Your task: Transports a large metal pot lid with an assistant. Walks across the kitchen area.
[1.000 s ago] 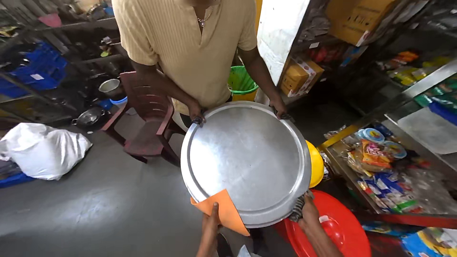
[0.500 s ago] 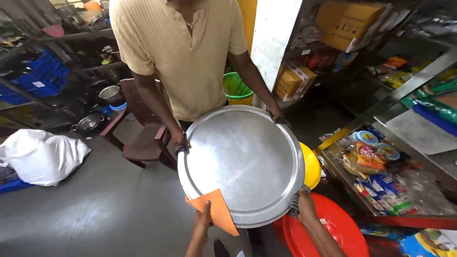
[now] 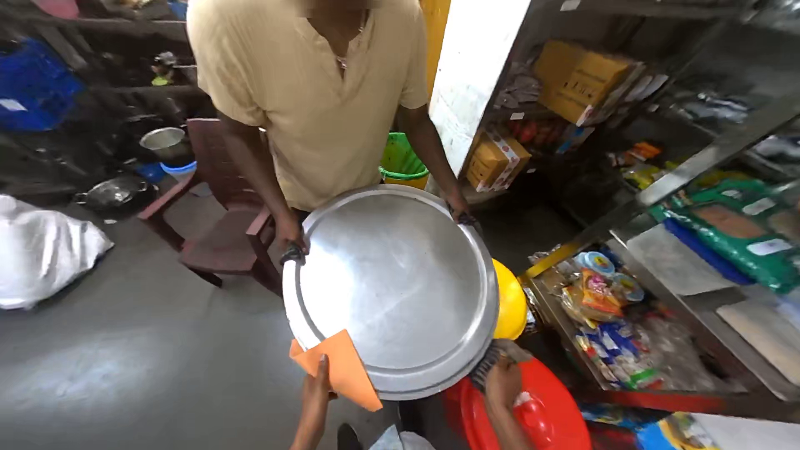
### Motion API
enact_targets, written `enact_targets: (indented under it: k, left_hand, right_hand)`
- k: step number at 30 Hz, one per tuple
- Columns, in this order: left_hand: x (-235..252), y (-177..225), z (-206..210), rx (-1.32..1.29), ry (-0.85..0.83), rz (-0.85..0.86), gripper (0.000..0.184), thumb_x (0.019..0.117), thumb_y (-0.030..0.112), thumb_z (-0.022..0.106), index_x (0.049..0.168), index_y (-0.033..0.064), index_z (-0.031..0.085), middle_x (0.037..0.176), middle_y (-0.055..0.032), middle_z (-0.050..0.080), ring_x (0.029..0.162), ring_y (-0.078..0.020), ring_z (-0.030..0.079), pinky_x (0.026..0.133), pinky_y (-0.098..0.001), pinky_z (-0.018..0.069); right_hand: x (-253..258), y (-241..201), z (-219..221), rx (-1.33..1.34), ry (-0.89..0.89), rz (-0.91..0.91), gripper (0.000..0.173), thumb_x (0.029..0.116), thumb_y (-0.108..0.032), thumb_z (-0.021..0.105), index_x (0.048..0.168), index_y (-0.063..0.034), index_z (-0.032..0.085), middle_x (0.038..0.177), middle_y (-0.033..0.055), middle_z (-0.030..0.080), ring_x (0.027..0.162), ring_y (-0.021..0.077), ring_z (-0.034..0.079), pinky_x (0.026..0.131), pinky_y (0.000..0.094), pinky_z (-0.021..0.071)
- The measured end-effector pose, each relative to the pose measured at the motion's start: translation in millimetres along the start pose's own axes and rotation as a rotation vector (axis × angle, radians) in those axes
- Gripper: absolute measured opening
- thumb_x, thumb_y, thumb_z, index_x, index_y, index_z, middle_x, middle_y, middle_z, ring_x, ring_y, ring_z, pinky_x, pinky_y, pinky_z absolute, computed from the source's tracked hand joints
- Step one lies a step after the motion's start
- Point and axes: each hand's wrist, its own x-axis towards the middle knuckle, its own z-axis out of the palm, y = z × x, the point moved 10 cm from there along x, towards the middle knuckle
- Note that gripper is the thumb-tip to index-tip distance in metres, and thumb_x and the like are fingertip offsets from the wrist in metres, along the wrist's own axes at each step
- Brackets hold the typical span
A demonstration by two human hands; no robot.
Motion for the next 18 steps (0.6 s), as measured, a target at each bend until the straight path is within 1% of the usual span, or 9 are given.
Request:
enact_targets:
  k: [1,3,5,7,10,13,14,16,18]
  left_hand:
    - [-4,3,-2,-0.004,-0.008,0.017,0.056,0.1096,0.044,0.044,0.135,-0.0054,0.052,0.107,-0.024,0.068,0.088,-0.0309,0.069,0.072,-0.047,0.0583]
    - [-11,1,2,-0.005,-0.047,0.024,0.053,0.1095,0.041,0.046,0.129,-0.0064,0.056,0.101,-0.0221,0.07,0.083,-0.0288,0.07,0.069,-0.0444,0.0592]
    - [-14,-5,10,0.004,-0.113,0.005,0.053,0.1088,0.043,0.047,0.131,-0.0049,0.055,0.101,-0.0216,0.071,0.084,-0.0293,0.072,0.07,-0.0446,0.0604]
    - [-15,-8,13,0.003,-0.159,-0.012,0.053,0.1079,0.044,0.049,0.132,-0.0039,0.055,0.103,-0.0212,0.071,0.086,-0.0294,0.072,0.07,-0.0447,0.0604]
    - [-16,-17,16,-0.013,-0.199,-0.041,0.054,0.1077,0.046,0.049,0.131,-0.0026,0.056,0.102,-0.0206,0.071,0.084,-0.0287,0.071,0.069,-0.0436,0.059]
    - [-14,-16,-14,-0.05,-0.154,-0.014,0.053,0.1085,0.044,0.047,0.131,-0.0029,0.056,0.102,-0.0207,0.071,0.085,-0.0286,0.071,0.069,-0.0434,0.0597]
    - [-14,-17,-22,-0.061,-0.138,-0.005,0.053,0.1087,0.044,0.047,0.132,-0.0032,0.055,0.102,-0.0207,0.071,0.085,-0.0284,0.071,0.069,-0.0433,0.0597]
    - [-13,-20,-46,-0.062,-0.11,0.016,0.054,0.1082,0.044,0.048,0.133,-0.0039,0.055,0.103,-0.021,0.071,0.085,-0.0287,0.072,0.07,-0.0446,0.0603]
    - [-16,-27,-69,-0.054,-0.092,0.03,0.056,0.1069,0.045,0.05,0.135,-0.0028,0.054,0.106,-0.0198,0.071,0.087,-0.0283,0.072,0.072,-0.0453,0.0615]
  right_hand:
    - [-1,-3,0,-0.028,0.017,-0.046,0.05,0.1111,-0.035,0.043,0.135,0.0061,0.057,0.122,0.0303,0.066,0.116,0.0439,0.064,0.102,0.0625,0.047]
    - [-5,-6,9,-0.004,-0.04,-0.071,0.048,0.1107,-0.035,0.045,0.131,0.006,0.06,0.118,0.0288,0.067,0.113,0.041,0.064,0.1,0.0603,0.0481]
    - [-6,-6,27,0.099,-0.105,-0.034,0.046,0.1104,-0.034,0.045,0.128,0.0054,0.061,0.117,0.0255,0.067,0.11,0.0347,0.065,0.098,0.0553,0.0505]
    - [-5,-3,38,0.17,-0.098,0.036,0.048,0.111,-0.035,0.044,0.133,0.0055,0.058,0.123,0.0268,0.065,0.115,0.0355,0.063,0.101,0.0559,0.0484]
    - [1,-3,29,0.08,-0.056,0.02,0.051,0.1109,-0.039,0.043,0.128,0.0053,0.061,0.119,0.0275,0.066,0.112,0.0381,0.064,0.098,0.0589,0.0486]
    - [-23,-9,14,0.016,-0.009,-0.038,0.05,0.1109,-0.037,0.044,0.129,0.0063,0.061,0.121,0.029,0.066,0.116,0.0405,0.063,0.101,0.0598,0.0467]
    - [-30,-16,3,0.0,0.046,-0.086,0.05,0.111,-0.035,0.044,0.128,0.0083,0.061,0.122,0.0305,0.065,0.117,0.0419,0.062,0.102,0.0591,0.046]
    - [-52,-37,-18,-0.028,0.137,-0.271,0.048,0.1104,-0.03,0.044,0.127,0.0127,0.059,0.127,0.0334,0.06,0.123,0.0444,0.058,0.107,0.0571,0.0437]
    - [-73,-65,-28,-0.073,0.184,-0.515,0.044,0.1083,-0.027,0.048,0.123,0.0122,0.061,0.13,0.0329,0.056,0.122,0.0451,0.057,0.105,0.0574,0.0466]
